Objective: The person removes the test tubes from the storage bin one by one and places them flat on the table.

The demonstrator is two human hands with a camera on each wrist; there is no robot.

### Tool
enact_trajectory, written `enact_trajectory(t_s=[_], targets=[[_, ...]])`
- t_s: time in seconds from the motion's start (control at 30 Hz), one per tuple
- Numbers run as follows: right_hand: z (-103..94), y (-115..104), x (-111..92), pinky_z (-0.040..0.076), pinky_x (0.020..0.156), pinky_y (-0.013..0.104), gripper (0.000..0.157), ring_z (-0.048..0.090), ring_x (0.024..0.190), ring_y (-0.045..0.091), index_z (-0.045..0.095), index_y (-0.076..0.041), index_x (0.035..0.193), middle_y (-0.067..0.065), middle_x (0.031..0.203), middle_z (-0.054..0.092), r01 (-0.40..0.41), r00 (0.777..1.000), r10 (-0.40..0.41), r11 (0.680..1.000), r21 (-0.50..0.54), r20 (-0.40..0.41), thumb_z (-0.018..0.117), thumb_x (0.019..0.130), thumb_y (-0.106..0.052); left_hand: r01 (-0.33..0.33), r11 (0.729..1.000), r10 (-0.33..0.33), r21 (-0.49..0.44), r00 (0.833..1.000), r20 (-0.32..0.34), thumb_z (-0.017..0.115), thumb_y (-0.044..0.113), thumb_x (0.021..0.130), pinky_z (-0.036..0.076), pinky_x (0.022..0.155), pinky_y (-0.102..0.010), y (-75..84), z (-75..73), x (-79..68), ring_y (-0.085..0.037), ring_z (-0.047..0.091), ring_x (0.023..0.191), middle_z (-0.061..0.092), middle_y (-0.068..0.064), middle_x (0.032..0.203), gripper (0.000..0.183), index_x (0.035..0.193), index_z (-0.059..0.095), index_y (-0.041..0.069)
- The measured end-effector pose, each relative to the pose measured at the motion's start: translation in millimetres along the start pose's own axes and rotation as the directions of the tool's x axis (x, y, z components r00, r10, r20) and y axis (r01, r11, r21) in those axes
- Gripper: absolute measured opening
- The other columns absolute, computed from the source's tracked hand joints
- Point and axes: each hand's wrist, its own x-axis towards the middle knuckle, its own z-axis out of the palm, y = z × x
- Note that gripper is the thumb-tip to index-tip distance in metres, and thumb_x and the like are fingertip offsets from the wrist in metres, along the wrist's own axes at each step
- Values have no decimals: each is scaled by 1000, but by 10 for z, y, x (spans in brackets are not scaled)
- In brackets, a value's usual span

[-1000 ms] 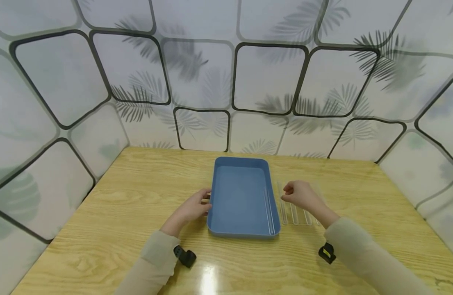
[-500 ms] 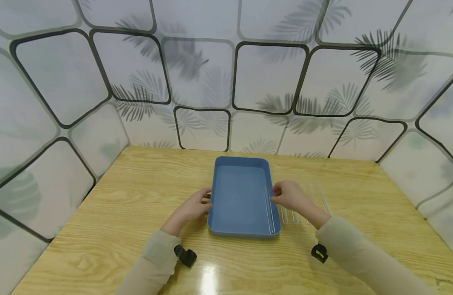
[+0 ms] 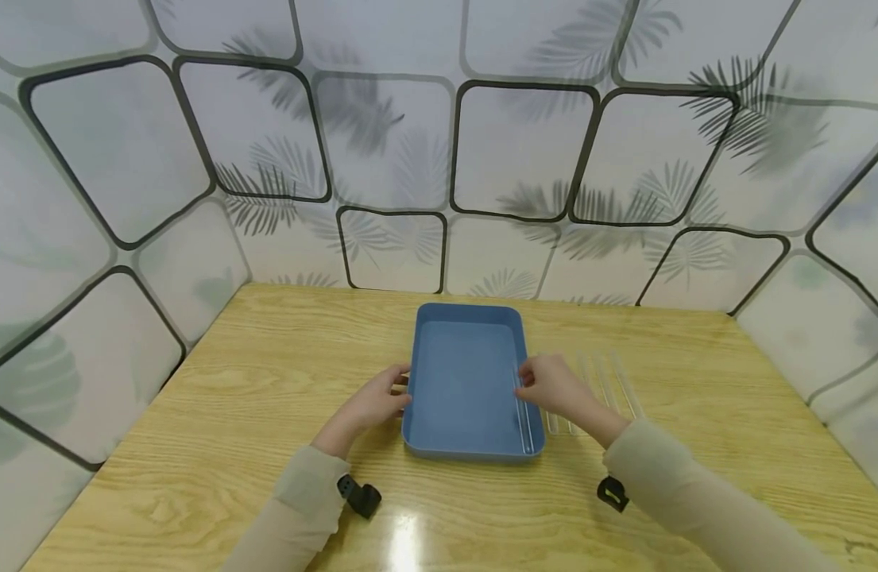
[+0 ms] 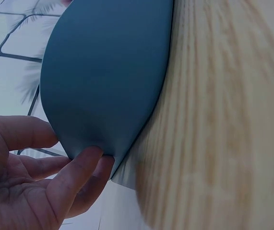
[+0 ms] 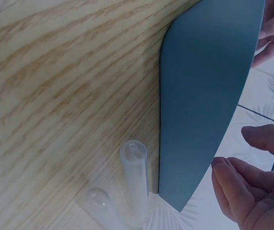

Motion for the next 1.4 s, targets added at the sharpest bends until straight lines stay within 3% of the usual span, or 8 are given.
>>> enact_trajectory(t_s=[0.07, 0.13, 0.2, 0.37, 0.43, 0.57, 0.87, 1.4], targets=[[26, -6, 2, 50, 67, 34, 26, 59, 76, 25, 61, 11, 93, 15, 82, 62, 16, 1000, -16, 999, -38, 3, 66, 74, -5, -2, 1000, 2, -1, 1000, 4, 45, -1, 88, 48, 78, -41, -8, 3, 0, -37, 45, 109, 42, -23, 124, 46, 133, 32, -3], [57, -21, 1, 47, 54, 28, 11, 53, 59, 16, 61, 6, 76, 6, 66, 57, 36, 999, -35, 996, -76, 9, 65, 73, -5, -1, 1000, 1, -6, 1000, 5, 45, -1, 88, 48, 78, -41, -14, 4, 0, -37, 45, 109, 42, -23, 124, 47, 133, 32, -3], [85, -51, -2, 37, 46, 24, 12, 42, 49, 11, 56, 0, 65, 1, 55, 48, 49, 999, -49, 990, -135, 8, 64, 73, -5, 0, 1000, 0, -11, 1000, 5, 44, -1, 88, 47, 78, -41, -16, 4, -2, -37, 45, 109, 42, -24, 124, 47, 133, 32, -3], [141, -163, -14, 41, 49, 28, 14, 42, 49, 12, 60, 2, 70, 9, 64, 56, 7, 1000, -1, 971, -238, 23, 64, 75, -10, 1, 999, -1, -36, 1000, 3, 44, -1, 88, 47, 79, -41, -36, -1, 5, -37, 45, 109, 41, -25, 124, 47, 133, 31, -4], [167, -202, -22, 42, 50, 29, 18, 43, 48, 12, 58, 1, 67, 9, 63, 56, -3, 999, 11, 968, -249, 31, 64, 77, -12, 1, 999, -1, -44, 1000, 3, 44, -2, 88, 47, 79, -40, -47, -2, 11, -37, 45, 109, 41, -25, 124, 48, 133, 31, -4], [241, -254, -33, 29, 41, 23, 39, 28, 40, 9, 39, -11, 49, -3, 44, 33, 5, 999, 7, 962, -272, 41, 63, 79, -16, 5, 999, -5, -46, 1000, 3, 44, -2, 88, 47, 79, -40, -51, -5, 12, -37, 45, 109, 41, -24, 124, 48, 133, 31, -4], [337, -327, -50, 32, 38, 23, 42, 33, 38, 9, 40, -13, 47, -3, 43, 35, 11, 997, 16, 925, -379, 71, 62, 81, -21, 5, 999, -4, -40, 1000, 9, 44, -1, 88, 47, 79, -40, -59, -2, 8, -37, 45, 109, 41, -24, 124, 48, 134, 30, -3], [360, -277, 18, 31, 39, 23, 33, 37, 42, 11, 41, -10, 53, 0, 48, 39, -57, 996, 76, 941, -333, 44, 59, 80, -6, 11, 999, -11, -32, 1000, 12, 44, -1, 88, 47, 79, -41, -16, -2, 13, -37, 44, 110, 40, -24, 125, 48, 134, 30, -3]])
